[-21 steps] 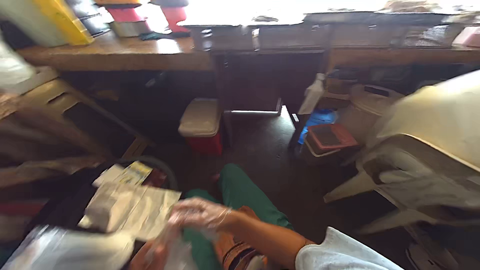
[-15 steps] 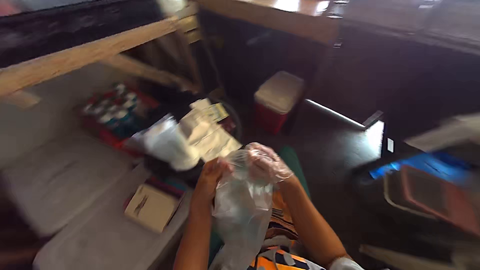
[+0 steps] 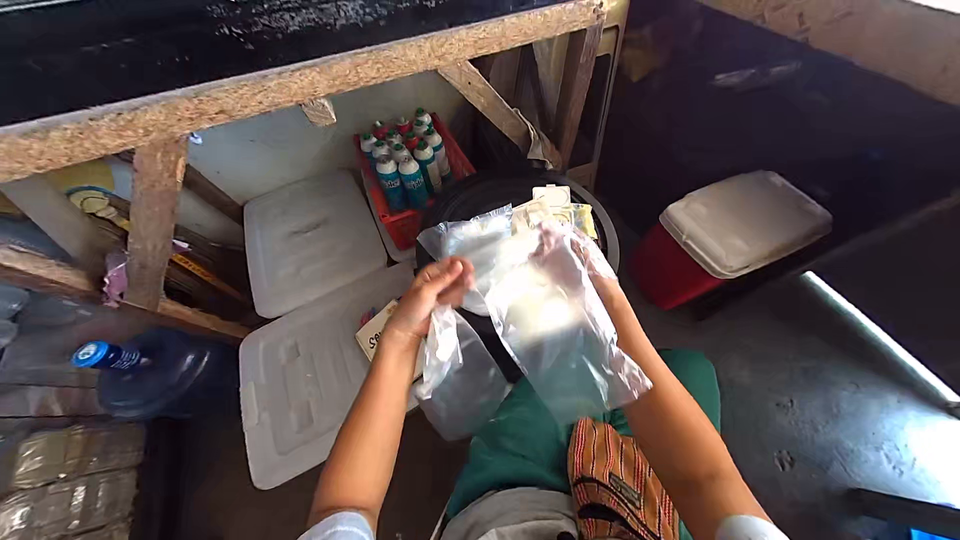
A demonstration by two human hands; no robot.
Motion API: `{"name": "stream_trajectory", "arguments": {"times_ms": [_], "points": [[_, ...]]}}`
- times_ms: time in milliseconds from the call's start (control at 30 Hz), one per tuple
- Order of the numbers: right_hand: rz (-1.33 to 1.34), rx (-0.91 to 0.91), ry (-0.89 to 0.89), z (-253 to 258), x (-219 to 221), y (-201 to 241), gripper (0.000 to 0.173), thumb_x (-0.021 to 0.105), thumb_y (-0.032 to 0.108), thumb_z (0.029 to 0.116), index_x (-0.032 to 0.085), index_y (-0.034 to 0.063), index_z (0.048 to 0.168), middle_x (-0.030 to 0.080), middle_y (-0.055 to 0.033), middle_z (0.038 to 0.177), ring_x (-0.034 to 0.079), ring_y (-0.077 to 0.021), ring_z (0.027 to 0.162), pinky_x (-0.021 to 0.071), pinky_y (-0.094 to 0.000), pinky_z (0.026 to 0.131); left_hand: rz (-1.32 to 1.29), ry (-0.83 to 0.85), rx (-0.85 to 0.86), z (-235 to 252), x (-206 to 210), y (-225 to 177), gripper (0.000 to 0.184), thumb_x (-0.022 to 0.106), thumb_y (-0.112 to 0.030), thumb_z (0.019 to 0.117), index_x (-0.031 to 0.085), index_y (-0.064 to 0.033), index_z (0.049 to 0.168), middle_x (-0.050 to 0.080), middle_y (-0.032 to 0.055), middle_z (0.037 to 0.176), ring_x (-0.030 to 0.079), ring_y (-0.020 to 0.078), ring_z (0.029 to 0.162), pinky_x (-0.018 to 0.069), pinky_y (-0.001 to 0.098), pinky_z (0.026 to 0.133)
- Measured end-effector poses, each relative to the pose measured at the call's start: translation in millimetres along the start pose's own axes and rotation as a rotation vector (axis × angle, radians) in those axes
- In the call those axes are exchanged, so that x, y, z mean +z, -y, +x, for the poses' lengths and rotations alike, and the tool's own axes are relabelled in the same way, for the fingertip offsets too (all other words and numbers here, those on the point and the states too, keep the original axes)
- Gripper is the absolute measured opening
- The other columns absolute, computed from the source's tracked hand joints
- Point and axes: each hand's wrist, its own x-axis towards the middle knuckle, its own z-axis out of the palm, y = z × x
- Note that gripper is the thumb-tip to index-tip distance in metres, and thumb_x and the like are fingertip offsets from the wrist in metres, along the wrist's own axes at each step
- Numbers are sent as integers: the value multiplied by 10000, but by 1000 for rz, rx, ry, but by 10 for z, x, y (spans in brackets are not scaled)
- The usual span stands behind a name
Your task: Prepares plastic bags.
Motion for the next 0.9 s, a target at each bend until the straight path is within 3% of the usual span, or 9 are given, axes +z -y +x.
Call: {"name": "stream_trajectory", "arguments": {"times_ms": [133,233,300,333,433,567,700,800,900], "points": [[81,-127,41,547,211,-138,243,399,32,1053,622,-47,1108,675,19,978,610,65,902,507,-137,865,96,-313,137,366,-110,-210,178,403,-98,1071,576,-137,1063,622,-138,786,471,-72,551,429,112,523],[-80,-114,-5,562,316,-416,234,458,-11,1011,617,-141,1122,667,-99,1012,604,-4,926,487,-175,888,480,-517,128,494,-207,161,252,484,-110,1051,574,85,1182,646,119,981,618,109,834,536,305,788],[-222,161,-32,378,416,-450,278,473,17,1049,589,-143,1244,652,-232,1170,616,-165,1057,477,-299,984,733,-561,-54,451,-194,536,331,517,-80,1039,539,136,1289,641,292,1169,644,312,1070,516,459,964],[-242,240,-43,367,467,-662,232,483,18,1042,598,-128,1181,641,-221,1082,607,-187,959,496,-336,893,832,-515,-259,409,-124,602,404,547,-87,1039,488,125,1377,592,317,1297,587,375,1227,449,515,1072],[-335,394,18,341,467,-1448,255,488,78,1045,594,-116,1173,643,-260,1024,655,-304,880,548,-464,821,1102,-450,-591,373,33,1011,466,565,-174,1030,493,137,1370,605,380,1244,580,535,1209,434,691,990],[-514,353,-22,334,556,-1507,285,567,94,1002,611,-119,1187,655,-302,1099,636,-400,1052,472,-553,943,1152,-442,-664,409,107,1040,390,556,-185,1038,582,124,1275,631,357,1210,603,516,1176,450,672,963],[-394,183,78,261,327,-1362,393,594,8,932,564,-90,1310,653,-275,1203,654,-354,1090,522,-488,942,913,-466,-192,171,-363,1128,423,625,-114,992,531,115,1335,600,322,1286,586,455,1221,459,605,1037],[-216,27,223,297,138,-862,775,746,44,808,397,-59,1492,510,-246,1462,548,-268,1314,501,-377,1037,627,-430,153,36,-544,795,733,649,-289,970,318,102,1494,527,229,1450,539,231,1310,460,382,1065],[-88,-172,234,465,351,-454,922,828,149,757,354,-71,1517,494,-223,1482,542,-198,1308,482,-318,1062,576,-329,381,278,-422,421,1111,739,-584,838,187,87,1531,488,147,1507,547,54,1267,496,225,982]]}}
